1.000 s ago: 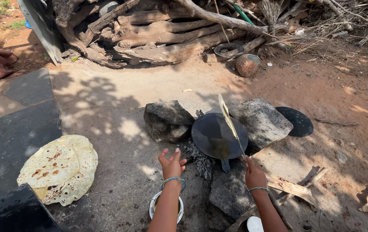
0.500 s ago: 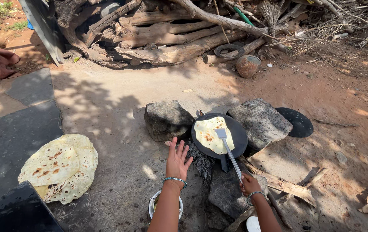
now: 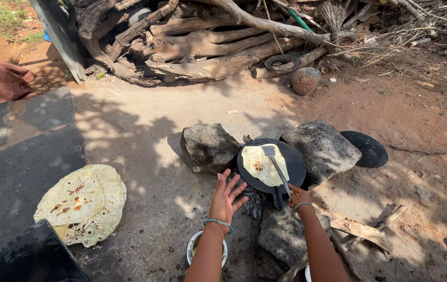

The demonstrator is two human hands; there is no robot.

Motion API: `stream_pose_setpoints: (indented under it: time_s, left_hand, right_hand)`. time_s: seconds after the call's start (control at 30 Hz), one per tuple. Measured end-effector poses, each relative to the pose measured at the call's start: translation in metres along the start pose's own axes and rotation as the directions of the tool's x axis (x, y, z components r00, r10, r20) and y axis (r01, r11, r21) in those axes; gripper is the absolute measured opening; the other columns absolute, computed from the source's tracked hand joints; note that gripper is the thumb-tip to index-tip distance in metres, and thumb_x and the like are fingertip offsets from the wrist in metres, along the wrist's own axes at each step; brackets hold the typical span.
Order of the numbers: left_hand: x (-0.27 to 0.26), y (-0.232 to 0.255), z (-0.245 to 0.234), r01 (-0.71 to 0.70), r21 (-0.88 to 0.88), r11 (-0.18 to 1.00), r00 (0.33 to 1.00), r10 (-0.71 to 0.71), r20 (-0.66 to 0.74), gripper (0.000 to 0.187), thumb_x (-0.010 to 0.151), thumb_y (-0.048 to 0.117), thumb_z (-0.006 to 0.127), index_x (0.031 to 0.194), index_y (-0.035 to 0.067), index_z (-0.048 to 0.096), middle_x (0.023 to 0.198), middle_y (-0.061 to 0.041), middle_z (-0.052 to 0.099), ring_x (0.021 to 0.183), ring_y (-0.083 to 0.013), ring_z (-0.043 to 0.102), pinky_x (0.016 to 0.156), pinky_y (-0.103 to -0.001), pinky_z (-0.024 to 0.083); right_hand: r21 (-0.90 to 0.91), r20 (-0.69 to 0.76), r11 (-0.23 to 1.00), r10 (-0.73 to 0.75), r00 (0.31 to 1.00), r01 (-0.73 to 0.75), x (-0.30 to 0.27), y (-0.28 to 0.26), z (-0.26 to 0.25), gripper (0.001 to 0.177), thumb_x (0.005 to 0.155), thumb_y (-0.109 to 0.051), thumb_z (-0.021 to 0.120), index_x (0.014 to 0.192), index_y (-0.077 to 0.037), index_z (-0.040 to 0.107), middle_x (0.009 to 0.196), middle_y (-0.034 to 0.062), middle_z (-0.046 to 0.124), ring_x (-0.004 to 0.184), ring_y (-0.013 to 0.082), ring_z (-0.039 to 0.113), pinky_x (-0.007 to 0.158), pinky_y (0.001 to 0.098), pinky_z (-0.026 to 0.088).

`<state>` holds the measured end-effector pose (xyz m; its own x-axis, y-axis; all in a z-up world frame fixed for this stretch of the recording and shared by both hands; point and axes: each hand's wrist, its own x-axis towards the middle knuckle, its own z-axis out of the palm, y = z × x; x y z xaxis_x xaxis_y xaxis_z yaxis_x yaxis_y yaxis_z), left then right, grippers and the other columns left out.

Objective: The person prepares and cooks flatbread using a rolling pin and a board. They portion dough by hand, roll it into circles, and cook the dough on a griddle over an open fire, flipping the flatbread with a spatula.

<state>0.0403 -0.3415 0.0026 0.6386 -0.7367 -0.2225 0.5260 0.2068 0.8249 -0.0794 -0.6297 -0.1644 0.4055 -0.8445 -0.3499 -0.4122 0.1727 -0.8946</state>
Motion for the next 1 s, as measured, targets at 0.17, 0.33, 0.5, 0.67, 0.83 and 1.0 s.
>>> stream_pose_setpoints:
  time_s: [0.17,0.33,0.5,0.67,0.83,1.0]
  left_hand:
    - [0.006,0.001,0.005,-0.033,-0.049,0.998,0.999,0.033,-0.001,0.086,0.089,0.071,0.043,0.158,0.021,0.033,0.157,-0.009,0.048,0.131,-0.0235,0.059,0.097,-0.043,0.053]
    - [0.011,-0.006,0.011,-0.064,0.001,0.998,0.991,0.064,-0.119,0.084,0.09,0.07,0.044,0.154,0.017,0.039,0.151,-0.008,0.054,0.119,-0.0209,0.064,0.093,-0.04,0.055]
    - [0.012,-0.021,-0.006,0.013,-0.061,0.998,0.96,-0.029,-0.279,0.078,0.093,0.068,0.046,0.146,0.011,0.051,0.138,-0.011,0.064,0.106,-0.0214,0.067,0.087,-0.039,0.054]
    - [0.019,-0.017,-0.036,0.017,0.037,0.999,0.947,-0.005,-0.323,0.074,0.093,0.069,0.044,0.14,0.013,0.054,0.129,-0.004,0.067,0.099,-0.0161,0.071,0.084,-0.034,0.054]
    - [0.03,0.012,-0.052,0.102,0.126,0.987,0.941,-0.055,-0.334,0.064,0.095,0.063,0.047,0.132,0.014,0.062,0.118,-0.002,0.071,0.093,-0.0138,0.07,0.082,-0.033,0.054]
    - [0.032,0.046,-0.055,0.044,0.203,0.978,0.956,0.018,-0.292,0.049,0.098,0.052,0.056,0.123,0.01,0.062,0.113,-0.001,0.071,0.092,-0.0127,0.069,0.079,-0.032,0.053]
  right_hand:
    - [0.091,0.011,0.996,-0.008,1.0,0.007,-0.006,0.011,-0.004,0.037,0.105,-0.014,0.054,0.138,-0.022,0.068,0.072,0.0036,0.061,0.053,0.0113,0.05,0.045,0.0308,0.042]
    - [-0.083,-0.053,0.99,-0.119,0.991,0.115,-0.023,0.037,-0.023,0.036,0.104,-0.017,0.057,0.138,-0.022,0.068,0.066,0.0053,0.061,0.052,0.0122,0.055,0.05,0.0308,0.049]
    - [-0.084,-0.026,0.996,-0.046,0.999,0.043,-0.032,0.05,-0.033,0.037,0.104,-0.018,0.057,0.139,-0.023,0.067,0.064,0.0062,0.061,0.052,0.0138,0.053,0.05,0.0331,0.047]
    - [-0.122,-0.04,0.992,0.017,0.999,-0.021,-0.031,0.052,-0.032,0.037,0.104,-0.019,0.056,0.139,-0.025,0.068,0.065,0.0072,0.062,0.051,0.0143,0.054,0.05,0.0338,0.046]
    - [-0.147,-0.06,0.989,-0.013,0.998,0.005,-0.025,0.041,-0.028,0.037,0.105,-0.02,0.055,0.14,-0.025,0.067,0.066,0.0084,0.064,0.051,0.0151,0.055,0.049,0.0351,0.046]
    - [-0.174,-0.077,0.983,-0.066,0.995,0.052,-0.014,0.023,-0.011,0.037,0.106,-0.02,0.054,0.141,-0.025,0.065,0.069,0.0082,0.066,0.051,0.0149,0.055,0.049,0.035,0.048]
